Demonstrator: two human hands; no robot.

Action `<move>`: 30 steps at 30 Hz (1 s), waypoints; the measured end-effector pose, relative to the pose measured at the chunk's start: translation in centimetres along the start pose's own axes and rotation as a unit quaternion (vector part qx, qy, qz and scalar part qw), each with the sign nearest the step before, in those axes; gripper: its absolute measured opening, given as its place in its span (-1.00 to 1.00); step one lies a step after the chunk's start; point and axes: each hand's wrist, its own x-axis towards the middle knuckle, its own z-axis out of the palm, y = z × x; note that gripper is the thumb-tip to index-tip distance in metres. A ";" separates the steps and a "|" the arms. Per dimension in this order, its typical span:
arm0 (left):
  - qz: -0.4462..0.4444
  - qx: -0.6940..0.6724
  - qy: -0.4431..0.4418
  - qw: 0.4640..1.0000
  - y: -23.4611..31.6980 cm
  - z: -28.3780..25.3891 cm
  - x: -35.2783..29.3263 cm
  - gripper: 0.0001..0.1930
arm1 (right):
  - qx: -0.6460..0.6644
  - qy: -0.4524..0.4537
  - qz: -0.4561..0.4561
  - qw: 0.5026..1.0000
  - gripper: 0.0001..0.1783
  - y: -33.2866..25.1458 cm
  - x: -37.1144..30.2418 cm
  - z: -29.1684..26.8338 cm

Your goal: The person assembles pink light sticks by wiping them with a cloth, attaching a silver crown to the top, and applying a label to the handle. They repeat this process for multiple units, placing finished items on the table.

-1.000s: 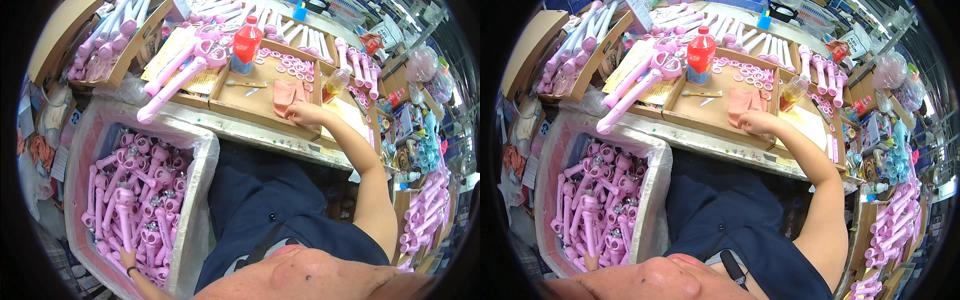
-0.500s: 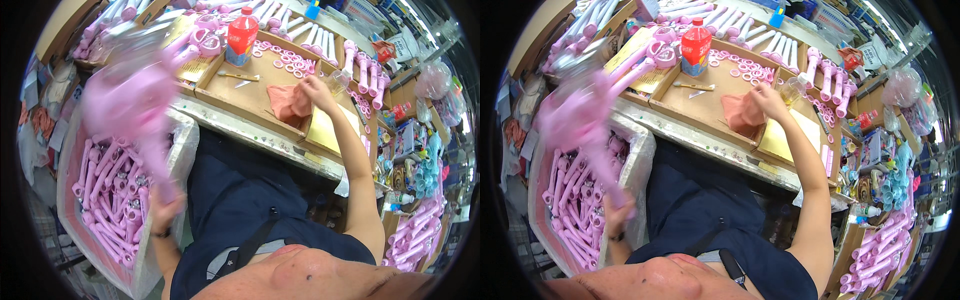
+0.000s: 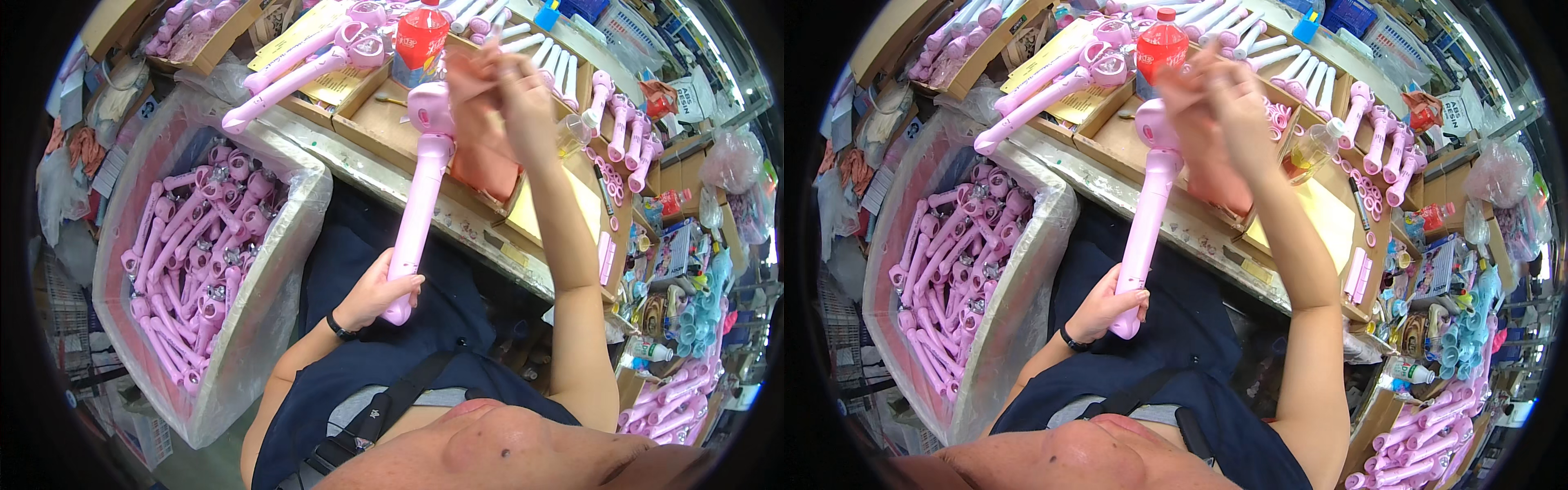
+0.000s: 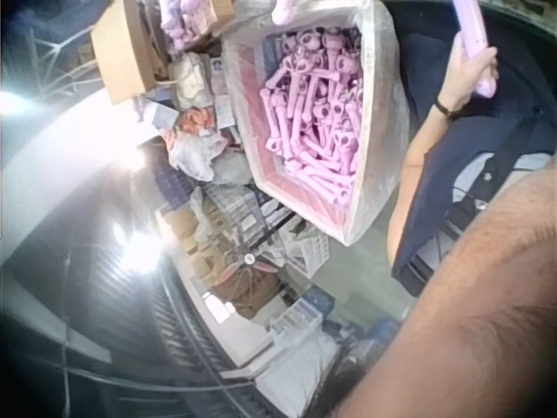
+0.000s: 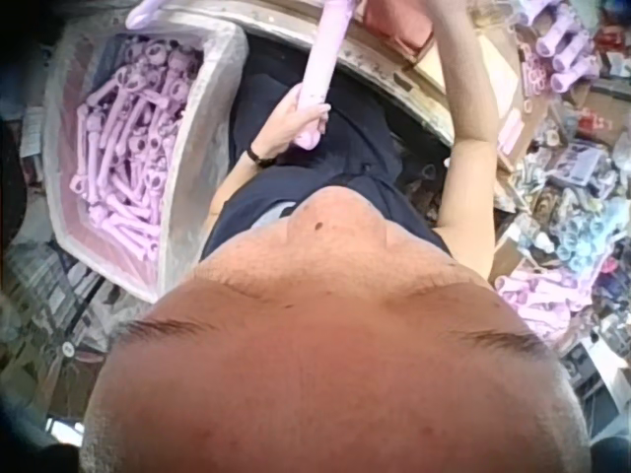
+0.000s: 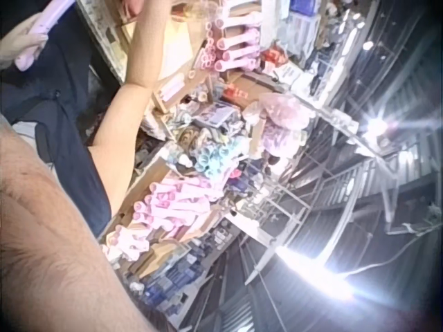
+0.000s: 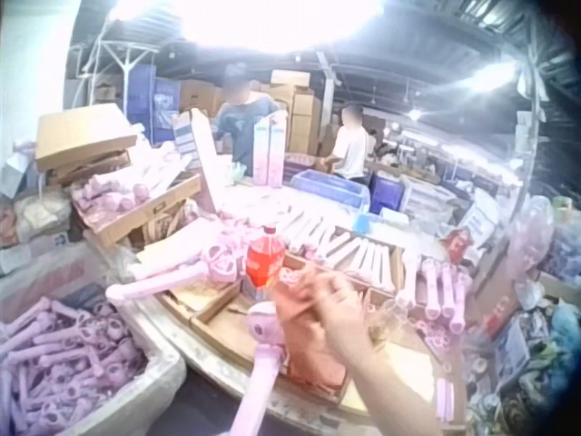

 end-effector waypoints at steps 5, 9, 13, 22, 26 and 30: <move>0.017 -0.007 0.014 1.000 -0.1 -0.2 0.4 -0.64 | -0.107 -0.081 -0.033 0.990 -0.73 2.0 -8.0 3.8; 0.033 0.081 0.070 0.994 -1.3 -0.4 0.9 -0.56 | 0.172 0.199 0.159 0.952 -0.59 3.3 -12.9 6.9; 0.118 0.331 0.083 0.933 -3.1 0.4 1.8 -0.44 | 0.106 0.120 0.196 0.967 -0.52 3.9 -11.6 7.0; 0.127 0.341 0.079 0.928 -2.3 1.1 2.3 -0.44 | 0.384 0.078 0.208 0.896 -0.62 2.6 -6.1 3.8; 0.151 0.365 0.095 0.914 -1.6 0.1 3.1 -0.51 | 0.275 0.139 0.233 0.922 -0.70 2.7 -9.2 7.4; 0.180 0.349 0.088 0.915 -1.3 -1.2 3.8 -0.56 | 0.239 0.042 0.365 0.899 -0.68 2.8 -13.6 8.6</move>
